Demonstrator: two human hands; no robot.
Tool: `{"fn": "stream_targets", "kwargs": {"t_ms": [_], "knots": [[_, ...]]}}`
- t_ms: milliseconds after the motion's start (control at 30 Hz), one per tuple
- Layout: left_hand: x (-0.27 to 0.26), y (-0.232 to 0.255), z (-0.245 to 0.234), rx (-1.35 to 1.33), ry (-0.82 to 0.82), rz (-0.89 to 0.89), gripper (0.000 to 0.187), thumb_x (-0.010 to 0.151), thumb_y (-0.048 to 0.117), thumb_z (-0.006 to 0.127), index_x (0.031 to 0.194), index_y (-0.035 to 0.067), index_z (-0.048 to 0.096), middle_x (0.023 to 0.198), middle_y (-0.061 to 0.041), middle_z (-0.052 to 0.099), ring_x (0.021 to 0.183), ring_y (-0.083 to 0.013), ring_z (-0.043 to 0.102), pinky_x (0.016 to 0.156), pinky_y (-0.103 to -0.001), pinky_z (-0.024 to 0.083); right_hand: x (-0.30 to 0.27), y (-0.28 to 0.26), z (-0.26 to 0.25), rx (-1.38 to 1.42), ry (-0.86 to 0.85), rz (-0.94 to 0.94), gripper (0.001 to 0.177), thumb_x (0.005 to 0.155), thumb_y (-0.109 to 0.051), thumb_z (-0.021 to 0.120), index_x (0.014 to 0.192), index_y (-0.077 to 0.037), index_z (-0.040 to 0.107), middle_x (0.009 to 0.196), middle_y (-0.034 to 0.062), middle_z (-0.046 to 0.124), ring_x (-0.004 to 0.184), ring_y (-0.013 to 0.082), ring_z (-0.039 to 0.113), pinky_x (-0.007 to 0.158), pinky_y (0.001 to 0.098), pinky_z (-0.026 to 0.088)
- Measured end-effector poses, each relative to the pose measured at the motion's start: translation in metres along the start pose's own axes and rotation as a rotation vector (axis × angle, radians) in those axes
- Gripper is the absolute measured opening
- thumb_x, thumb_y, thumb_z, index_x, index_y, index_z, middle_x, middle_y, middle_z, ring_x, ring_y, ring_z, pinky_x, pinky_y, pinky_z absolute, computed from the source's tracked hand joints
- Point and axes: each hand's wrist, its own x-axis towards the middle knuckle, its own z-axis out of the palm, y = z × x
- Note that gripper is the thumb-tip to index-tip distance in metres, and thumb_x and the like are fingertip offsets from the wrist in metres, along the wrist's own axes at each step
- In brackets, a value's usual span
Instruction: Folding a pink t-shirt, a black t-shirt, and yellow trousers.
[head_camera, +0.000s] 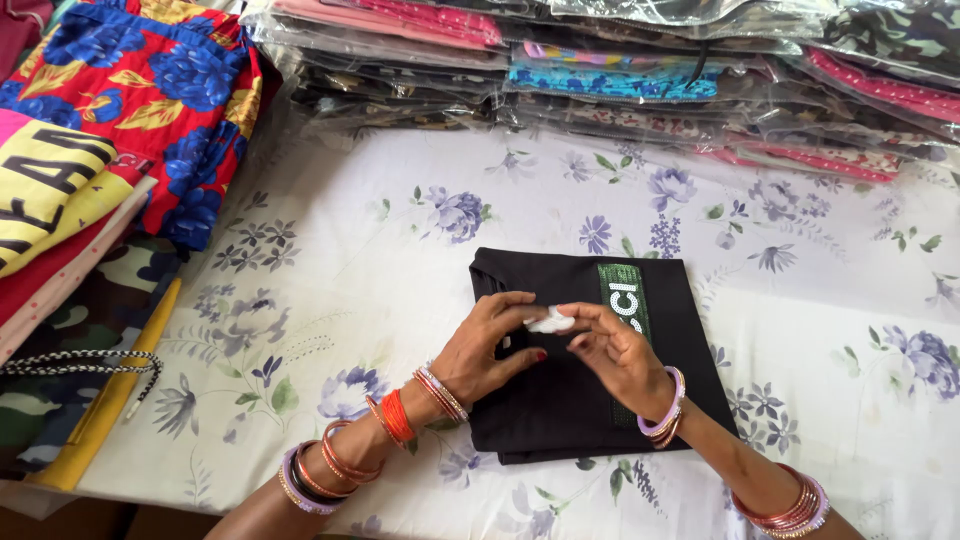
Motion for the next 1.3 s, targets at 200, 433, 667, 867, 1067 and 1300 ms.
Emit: {"fn": "stream_targets", "kwargs": {"t_ms": [200,433,667,867,1067,1300], "knots": [[-0.001,-0.011,0.003,0.088,-0.057,-0.139,0.033,0.094,0.014,0.07,0.127,0.014,0.071,0.117,-0.007,0.069,0.105,-0.023,0.065,0.091,-0.035,0.055,0.019,-0.012,0.005,-0.278,0.099,0.015,0.023,0.095,-0.02,0.069,0.111,-0.005,0.071,0.092,0.0057,0.076,0.08,0.0084,0.071,0.071,0.0269,0.058],[-0.002,-0.003,-0.004,0.073,0.049,-0.118,0.049,0.094,0.015,0.068,0.142,0.012,0.056,0.128,-0.008,0.063,0.12,-0.025,0.057,0.107,-0.043,0.039,0.059,0.003,-0.013,-0.623,-0.024,0.39,0.021,0.096,-0.029,0.069,0.099,-0.009,0.074,0.074,0.003,0.072,0.059,0.0094,0.06,0.057,0.0293,0.05],[-0.005,-0.006,0.004,0.26,0.098,-0.009,0.053,0.098,0.022,0.062,0.147,0.007,0.05,0.153,-0.014,0.051,0.144,-0.0315,0.044,0.12,-0.046,0.03,0.038,0.004,-0.014,-0.785,0.157,0.069,0.036,0.098,-0.034,0.059,0.127,-0.014,0.064,0.102,0.0015,0.073,0.082,0.015,0.071,0.075,0.0331,0.057],[-0.019,-0.008,0.021,0.619,-0.152,0.073,0.103,0.091,0.071,0.052,0.154,-0.008,0.033,0.16,-0.031,0.029,0.152,-0.0437,0.02,0.119,-0.062,0.012,0.007,0.038,-0.04,-1.06,-0.167,-0.291,0.079,0.1,-0.057,0.039,0.158,-0.005,0.024,0.16,0.0178,0.033,0.147,0.032,0.031,0.118,0.0505,0.024],[-0.02,-0.009,0.023,0.755,-0.207,0.046,0.116,0.085,0.085,0.048,0.153,-0.008,0.031,0.158,-0.033,0.028,0.151,-0.0469,0.018,0.116,-0.069,0.01,-0.009,0.091,-0.114,-1.28,-0.167,0.051,0.085,0.095,-0.071,0.021,0.161,-0.018,0.017,0.169,0.0087,0.014,0.155,0.0253,0.012,0.122,0.0526,0.007],[-0.02,-0.006,0.024,0.723,-0.23,0.023,0.115,0.085,0.084,0.047,0.155,-0.005,0.029,0.16,-0.031,0.027,0.151,-0.0462,0.016,0.116,-0.07,0.007,-0.023,0.093,-0.12,-1.222,-0.027,0.127,0.079,0.098,-0.067,0.018,0.161,-0.019,0.019,0.169,0.0083,0.015,0.155,0.0276,0.012,0.123,0.0545,0.005]]}}
